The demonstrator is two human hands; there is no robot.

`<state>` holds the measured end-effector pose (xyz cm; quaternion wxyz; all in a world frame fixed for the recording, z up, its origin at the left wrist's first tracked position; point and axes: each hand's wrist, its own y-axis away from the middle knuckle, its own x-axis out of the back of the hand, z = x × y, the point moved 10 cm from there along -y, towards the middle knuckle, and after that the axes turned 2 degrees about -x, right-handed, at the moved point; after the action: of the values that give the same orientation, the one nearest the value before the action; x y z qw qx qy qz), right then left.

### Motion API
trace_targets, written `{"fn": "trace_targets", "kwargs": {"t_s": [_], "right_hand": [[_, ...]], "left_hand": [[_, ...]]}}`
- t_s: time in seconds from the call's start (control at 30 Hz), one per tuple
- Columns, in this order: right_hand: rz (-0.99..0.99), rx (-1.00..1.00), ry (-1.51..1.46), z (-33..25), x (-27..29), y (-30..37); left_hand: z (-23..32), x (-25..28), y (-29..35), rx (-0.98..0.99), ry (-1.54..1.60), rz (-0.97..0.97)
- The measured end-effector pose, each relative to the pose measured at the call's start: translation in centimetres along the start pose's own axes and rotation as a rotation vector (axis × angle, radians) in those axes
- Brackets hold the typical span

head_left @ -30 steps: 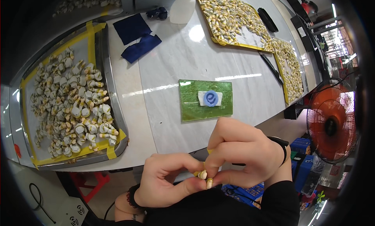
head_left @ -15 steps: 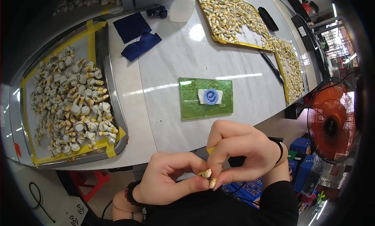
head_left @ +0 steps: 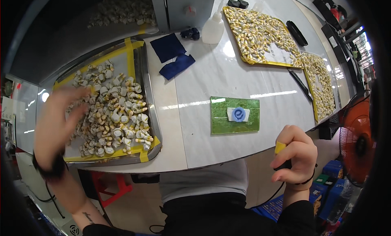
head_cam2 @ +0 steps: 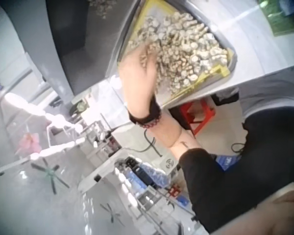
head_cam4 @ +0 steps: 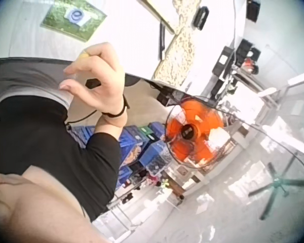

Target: The person assembles small white and yellow plastic components by hand. They pick up individual parts from a tray, connect them together, and place the finished units onto a green mat on the table.

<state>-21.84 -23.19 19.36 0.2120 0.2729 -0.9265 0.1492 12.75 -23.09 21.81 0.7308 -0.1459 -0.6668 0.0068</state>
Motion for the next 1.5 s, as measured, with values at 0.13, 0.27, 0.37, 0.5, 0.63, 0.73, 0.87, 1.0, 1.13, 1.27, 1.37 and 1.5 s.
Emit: {"fn": "trace_targets", "kwargs": {"t_s": [0.13, 0.27, 0.37, 0.5, 0.63, 0.73, 0.87, 1.0, 1.13, 1.27, 1.37, 1.5], "right_hand": [[-0.008, 0.042, 0.007, -0.8, -0.1, -0.3], [0.003, 0.046, 0.031, -1.6, 0.2, -0.7], [0.076, 0.004, 0.101, -1.3, 2.1, 0.1], [0.181, 0.113, 0.405, -0.8, 5.7, -1.6], [0.348, -0.004, 0.725, 3.2, 12.3, -5.8], [0.189, -0.068, 0.830, 7.8, 14.8, -9.0], [0.044, 0.029, 0.858, 12.2, 13.9, -13.3], [-0.011, -0.085, 1.003, 14.9, 13.4, -15.3], [0.040, -0.065, 0.964, 15.6, 13.8, -15.1], [0.031, -0.173, 0.859, 17.0, 14.0, -15.4], [0.044, -0.080, 0.927, 15.5, 14.1, -14.7], [0.209, 0.021, 0.979, 11.4, 13.0, -14.0]], "left_hand": [[-5.9, -0.5, -9.1, 0.064, 0.081, 0.044], [-13.8, -5.8, -15.2, 0.178, -0.237, 0.120], [-14.0, -9.2, -18.8, 0.192, -0.249, 0.068], [-17.3, -10.0, -18.2, 0.037, -0.388, 0.027], [-10.3, -4.9, -14.5, 0.077, 0.055, 0.124], [-0.9, -3.6, -11.1, 0.015, 0.329, -0.029], [9.8, -0.6, -1.8, 0.038, 0.727, -0.239], [18.9, -0.7, 3.7, -0.609, 1.242, -0.686], [18.7, -4.8, 4.8, -0.286, 1.562, -0.656], [18.9, -8.0, 6.3, -0.220, 1.591, -0.621], [19.9, -8.3, 6.0, -0.294, 1.762, -0.583], [18.8, -9.5, 5.5, -0.046, 1.839, -0.264]]}}
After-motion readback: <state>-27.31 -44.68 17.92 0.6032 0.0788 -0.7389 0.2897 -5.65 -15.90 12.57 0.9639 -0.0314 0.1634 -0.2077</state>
